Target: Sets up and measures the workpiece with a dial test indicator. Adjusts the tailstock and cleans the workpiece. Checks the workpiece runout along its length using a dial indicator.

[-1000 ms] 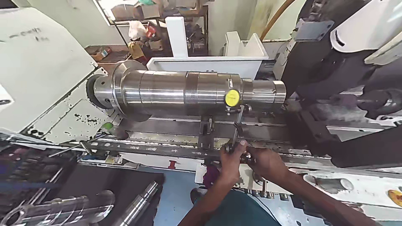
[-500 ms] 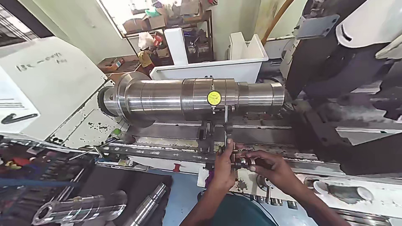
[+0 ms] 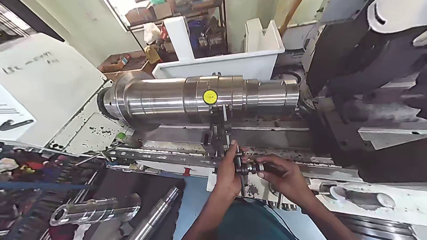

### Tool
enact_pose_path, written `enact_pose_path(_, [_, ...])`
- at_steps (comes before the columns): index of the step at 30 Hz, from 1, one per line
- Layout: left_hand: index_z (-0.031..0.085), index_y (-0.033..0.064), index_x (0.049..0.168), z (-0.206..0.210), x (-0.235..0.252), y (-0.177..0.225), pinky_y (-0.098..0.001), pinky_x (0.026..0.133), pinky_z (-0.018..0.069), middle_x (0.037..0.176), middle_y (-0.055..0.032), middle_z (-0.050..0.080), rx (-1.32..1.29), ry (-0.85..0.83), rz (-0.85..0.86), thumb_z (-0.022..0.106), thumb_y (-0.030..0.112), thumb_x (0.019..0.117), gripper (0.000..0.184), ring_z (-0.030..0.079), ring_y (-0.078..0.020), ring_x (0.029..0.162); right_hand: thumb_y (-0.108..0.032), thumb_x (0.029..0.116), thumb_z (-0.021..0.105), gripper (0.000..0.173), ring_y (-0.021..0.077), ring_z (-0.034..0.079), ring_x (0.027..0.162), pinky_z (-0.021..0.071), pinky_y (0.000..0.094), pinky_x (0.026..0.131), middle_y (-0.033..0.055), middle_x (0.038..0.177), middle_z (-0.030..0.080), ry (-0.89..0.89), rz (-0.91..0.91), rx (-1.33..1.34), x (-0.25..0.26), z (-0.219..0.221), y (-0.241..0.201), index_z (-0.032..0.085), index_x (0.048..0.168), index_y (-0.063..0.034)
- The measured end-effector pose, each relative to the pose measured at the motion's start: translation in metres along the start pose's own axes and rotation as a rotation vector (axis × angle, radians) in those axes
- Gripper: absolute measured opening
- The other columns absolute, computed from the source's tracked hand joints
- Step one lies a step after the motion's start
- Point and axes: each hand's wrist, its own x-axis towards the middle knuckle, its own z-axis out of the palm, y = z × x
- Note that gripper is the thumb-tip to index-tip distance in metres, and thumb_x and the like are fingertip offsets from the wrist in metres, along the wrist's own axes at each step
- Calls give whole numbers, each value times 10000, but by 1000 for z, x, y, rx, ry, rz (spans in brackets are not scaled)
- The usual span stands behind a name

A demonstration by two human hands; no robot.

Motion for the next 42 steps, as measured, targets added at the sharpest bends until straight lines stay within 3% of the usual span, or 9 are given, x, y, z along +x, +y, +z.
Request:
enact_pose_path(11, [668, 21, 1001, -4, 3, -3, -259, 623, 563, 769, -67, 643, 11, 12, 6, 476, 351, 1086, 391, 630, -136, 644, -15, 835, 773, 355, 141, 731, 914, 642, 286, 823, 87, 1133, 722, -27, -7, 23, 1, -2, 2, 691, 1179, 16])
enact_pose_path(31, [666, 6, 986, -7, 9, -4, -236, 580, 547, 762, -72, 641, -17, -36, -6, 463, 342, 1094, 407, 611, -124, 606, 38, 801, 775, 374, 172, 733, 906, 651, 300, 799, 113, 1144, 712, 30, -37, 47, -5, 5, 5, 698, 1167, 24])
enact_pose_path(34, [658, 4, 1009, -10, 11, -5, -242, 598, 556, 774, -76, 640, -36, -73, -5, 421, 365, 1104, 443, 618, -129, 620, 46, 791, 783, 376, 170, 732, 911, 652, 301, 804, 109, 1146, 710, 35, -63, 44, -5, 6, 6, 707, 1158, 19])
enact_pose_path(39, [635, 7, 1049, -19, 17, -11, -274, 657, 581, 782, -73, 649, 13, -184, 48, 214, 474, 1111, 632, 650, -150, 680, 61, 774, 788, 388, 157, 726, 924, 650, 297, 814, 102, 1156, 698, 49, -77, 63, -8, 7, 12, 715, 1152, 10])
enact_pose_path(42, [624, 4, 1088, -24, 20, -13, -294, 696, 595, 796, -73, 660, 39, -240, 60, 164, 490, 1104, 669, 670, -159, 716, 65, 776, 785, 386, 161, 723, 941, 650, 301, 820, 106, 1164, 691, 52, -70, 69, -9, 8, 15, 716, 1151, 9])
